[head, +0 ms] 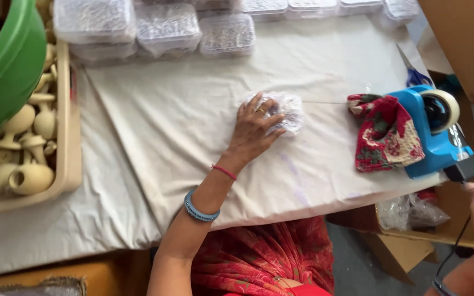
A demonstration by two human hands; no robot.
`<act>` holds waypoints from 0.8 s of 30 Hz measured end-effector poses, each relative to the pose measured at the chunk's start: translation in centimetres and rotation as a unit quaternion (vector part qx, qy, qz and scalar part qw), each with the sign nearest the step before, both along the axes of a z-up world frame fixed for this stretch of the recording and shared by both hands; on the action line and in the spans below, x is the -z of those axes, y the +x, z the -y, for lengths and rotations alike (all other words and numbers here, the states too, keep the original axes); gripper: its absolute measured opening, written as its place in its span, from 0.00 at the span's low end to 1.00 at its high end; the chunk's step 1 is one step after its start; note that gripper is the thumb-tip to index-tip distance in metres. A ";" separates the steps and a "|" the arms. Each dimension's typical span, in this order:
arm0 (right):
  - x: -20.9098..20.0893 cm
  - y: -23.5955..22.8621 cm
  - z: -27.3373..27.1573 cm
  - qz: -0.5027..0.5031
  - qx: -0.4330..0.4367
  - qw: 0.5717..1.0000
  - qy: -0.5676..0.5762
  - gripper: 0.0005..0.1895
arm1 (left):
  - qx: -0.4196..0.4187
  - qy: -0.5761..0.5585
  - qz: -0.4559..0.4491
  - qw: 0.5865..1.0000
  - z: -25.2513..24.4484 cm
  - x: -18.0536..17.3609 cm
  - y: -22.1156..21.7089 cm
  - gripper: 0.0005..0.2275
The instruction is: The person wipes a small wooden craft item with a cloth, places it into a clear plastic container, and then wraps the container with bubble wrap. They secure the bubble wrap using a tape dispenser and place the finished package on a stack of similar items.
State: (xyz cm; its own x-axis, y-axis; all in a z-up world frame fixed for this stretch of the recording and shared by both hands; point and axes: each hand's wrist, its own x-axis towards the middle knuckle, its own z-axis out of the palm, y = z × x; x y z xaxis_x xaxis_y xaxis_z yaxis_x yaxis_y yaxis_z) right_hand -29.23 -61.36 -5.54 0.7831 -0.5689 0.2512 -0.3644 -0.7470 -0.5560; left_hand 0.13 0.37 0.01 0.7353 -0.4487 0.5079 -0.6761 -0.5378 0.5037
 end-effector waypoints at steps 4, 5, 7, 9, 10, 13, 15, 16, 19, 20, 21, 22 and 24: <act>-17.8 6.4 -24.2 -0.112 -0.133 0.973 -0.153 0.09 | -0.009 0.015 -0.004 1.000 0.3 0.2 -0.1 0.15; -18.5 8.0 -26.4 -0.132 -0.232 0.942 -0.201 0.09 | -0.009 0.024 -0.004 1.000 0.4 0.2 -0.1 0.15; -18.8 11.4 -30.4 -0.152 -0.331 0.897 -0.250 0.10 | -0.015 0.032 -0.004 0.999 0.5 0.1 0.0 0.16; -17.8 14.6 -34.1 -0.133 -0.444 0.840 -0.282 0.12 | -0.017 0.042 -0.006 0.999 0.5 0.1 0.0 0.16; -17.7 15.8 -35.8 -0.133 -0.448 0.838 -0.283 0.12 | -0.021 0.041 -0.007 0.999 0.5 0.2 -0.1 0.16; -16.9 19.2 -39.8 -0.060 -0.486 0.801 -0.345 0.13 | -0.023 0.041 -0.001 0.999 0.6 0.5 0.1 0.15; -15.8 20.9 -40.9 -0.066 -0.472 0.783 -0.399 0.14 | -0.023 0.038 0.002 0.999 0.8 0.6 0.1 0.15; -15.5 21.4 -41.3 -0.067 -0.475 0.781 -0.400 0.14 | -0.025 0.037 0.000 0.999 0.8 0.6 0.1 0.15; -14.5 22.9 -41.9 -0.068 -0.476 0.766 -0.427 0.13 | -0.027 0.037 -0.002 0.999 0.9 0.7 0.1 0.16; -14.1 23.3 -42.0 -0.078 -0.469 0.755 -0.452 0.14 | -0.027 0.040 -0.001 0.999 1.0 0.8 0.1 0.16; -13.6 23.7 -42.0 -0.088 -0.461 0.743 -0.478 0.14 | -0.027 0.042 0.000 0.999 1.1 0.8 0.1 0.16; -13.8 23.9 -42.2 -0.088 -0.462 0.741 -0.479 0.14 | -0.029 0.040 -0.001 0.999 1.1 0.8 0.2 0.16; -14.3 24.3 -42.8 -0.085 -0.462 0.738 -0.485 0.15 | -0.030 0.045 0.001 0.999 1.2 0.8 0.2 0.16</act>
State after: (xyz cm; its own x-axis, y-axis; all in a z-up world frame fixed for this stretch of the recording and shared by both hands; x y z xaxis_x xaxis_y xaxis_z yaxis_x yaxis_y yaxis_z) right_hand -4.97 -18.54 8.76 0.7911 0.6103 0.0417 0.5471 -0.7364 0.3979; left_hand 0.35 -0.78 -0.81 0.7618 -0.4475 0.4684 -0.6417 -0.6206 0.4507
